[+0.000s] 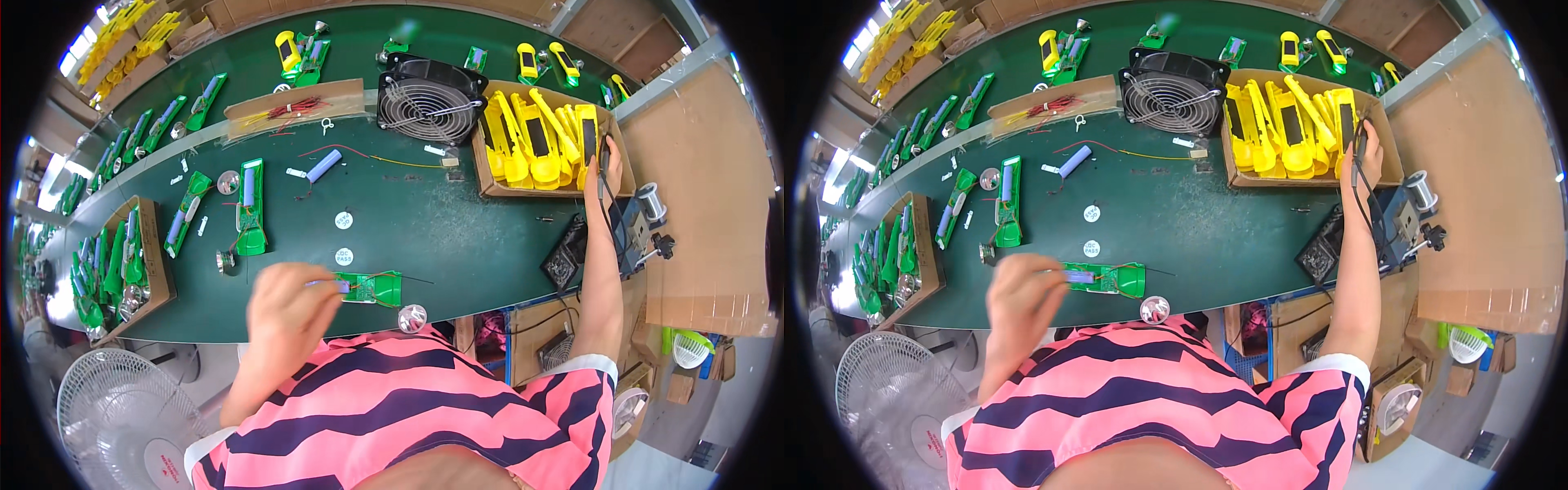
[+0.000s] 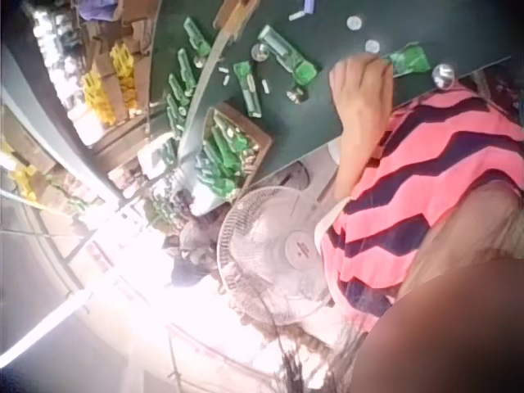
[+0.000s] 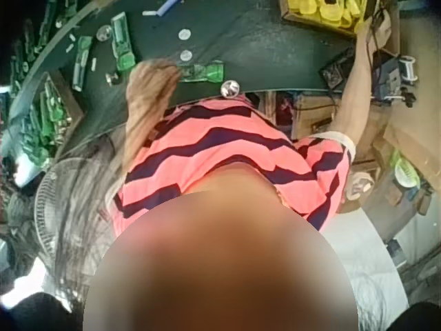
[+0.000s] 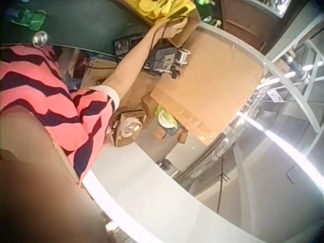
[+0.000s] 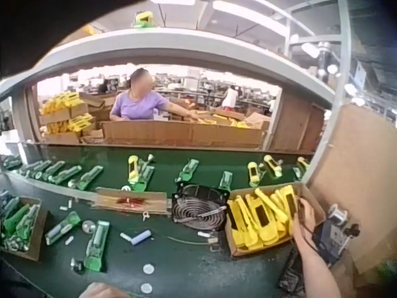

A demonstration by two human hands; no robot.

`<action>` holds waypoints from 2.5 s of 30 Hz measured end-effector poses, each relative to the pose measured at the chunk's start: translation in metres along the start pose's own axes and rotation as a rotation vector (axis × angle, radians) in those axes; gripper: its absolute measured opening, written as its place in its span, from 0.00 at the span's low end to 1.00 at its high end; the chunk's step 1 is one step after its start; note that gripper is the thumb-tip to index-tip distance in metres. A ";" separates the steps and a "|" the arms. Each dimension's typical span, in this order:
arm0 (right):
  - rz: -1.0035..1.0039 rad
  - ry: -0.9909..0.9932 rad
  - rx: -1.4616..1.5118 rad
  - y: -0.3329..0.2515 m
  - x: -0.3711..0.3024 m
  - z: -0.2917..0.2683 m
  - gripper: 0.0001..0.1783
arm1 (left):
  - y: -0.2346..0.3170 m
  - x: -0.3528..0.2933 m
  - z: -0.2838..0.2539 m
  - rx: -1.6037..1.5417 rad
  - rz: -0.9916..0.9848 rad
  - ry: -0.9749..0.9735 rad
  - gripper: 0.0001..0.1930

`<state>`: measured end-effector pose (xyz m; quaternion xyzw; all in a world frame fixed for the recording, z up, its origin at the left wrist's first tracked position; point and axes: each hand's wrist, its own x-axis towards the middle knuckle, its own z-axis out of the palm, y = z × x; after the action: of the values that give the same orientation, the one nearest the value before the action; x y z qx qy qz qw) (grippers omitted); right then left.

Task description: Solder wires and electronic components into flashlight housings on an assembly line.

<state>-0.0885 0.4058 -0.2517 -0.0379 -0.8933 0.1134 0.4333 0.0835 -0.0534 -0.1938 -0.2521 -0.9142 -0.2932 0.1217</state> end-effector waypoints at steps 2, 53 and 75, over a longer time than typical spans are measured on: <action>-0.061 0.083 0.080 -0.008 0.004 -0.008 0.24 | -0.005 0.011 0.032 0.033 0.100 -0.250 0.13; 0.923 -0.717 1.239 -0.233 -0.179 -0.044 0.05 | -0.073 0.027 0.086 0.206 -0.079 -0.355 0.05; 0.188 -0.511 0.815 -0.204 -0.175 -0.074 0.13 | -0.073 0.032 0.089 0.266 -0.048 -0.360 0.02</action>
<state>0.0844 0.1910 -0.2938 0.0833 -0.8466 0.4983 0.1676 0.0111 -0.0393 -0.2874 -0.2601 -0.9576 -0.1230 -0.0182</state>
